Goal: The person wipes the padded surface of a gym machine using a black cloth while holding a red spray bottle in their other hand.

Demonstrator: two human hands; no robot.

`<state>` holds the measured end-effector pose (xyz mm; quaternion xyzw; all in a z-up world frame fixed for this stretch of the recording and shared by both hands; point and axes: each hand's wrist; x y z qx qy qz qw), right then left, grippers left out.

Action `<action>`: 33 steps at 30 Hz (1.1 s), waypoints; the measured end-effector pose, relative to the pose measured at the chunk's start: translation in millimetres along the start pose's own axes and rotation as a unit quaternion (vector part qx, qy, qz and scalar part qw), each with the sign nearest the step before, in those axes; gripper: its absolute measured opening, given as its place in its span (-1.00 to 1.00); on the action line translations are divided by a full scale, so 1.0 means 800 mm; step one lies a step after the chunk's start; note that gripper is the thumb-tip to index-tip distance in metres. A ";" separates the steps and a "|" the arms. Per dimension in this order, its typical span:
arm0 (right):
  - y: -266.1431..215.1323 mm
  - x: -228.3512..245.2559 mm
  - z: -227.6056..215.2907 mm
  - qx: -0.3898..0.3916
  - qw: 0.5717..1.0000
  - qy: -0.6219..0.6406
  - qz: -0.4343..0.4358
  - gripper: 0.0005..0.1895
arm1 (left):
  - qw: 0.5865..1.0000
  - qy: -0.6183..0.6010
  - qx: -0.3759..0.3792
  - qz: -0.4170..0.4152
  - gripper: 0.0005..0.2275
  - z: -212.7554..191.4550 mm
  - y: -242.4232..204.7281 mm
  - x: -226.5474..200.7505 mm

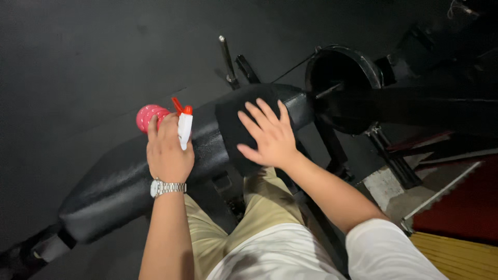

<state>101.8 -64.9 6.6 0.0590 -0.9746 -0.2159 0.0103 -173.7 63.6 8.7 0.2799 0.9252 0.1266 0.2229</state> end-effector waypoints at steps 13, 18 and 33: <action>0.049 -0.107 -0.035 0.125 0.989 -0.050 0.065 -0.38 | 0.999 0.003 -0.021 0.033 -0.47 -0.001 0.007 -0.001; 0.053 -0.031 -0.013 0.103 0.994 -0.016 0.034 -0.41 | 0.999 0.020 -0.033 0.009 -0.50 0.007 -0.002 0.001; 0.030 -0.119 -0.002 0.043 0.991 -0.096 0.082 -0.47 | 0.995 -0.010 -0.063 0.077 -0.52 -0.015 0.010 -0.008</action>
Point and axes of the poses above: each hand's wrist, its own y-axis towards the middle knuckle, its own z-axis out of the palm, x = y × z, and after that the axes turned 6 degrees about x, right-handed
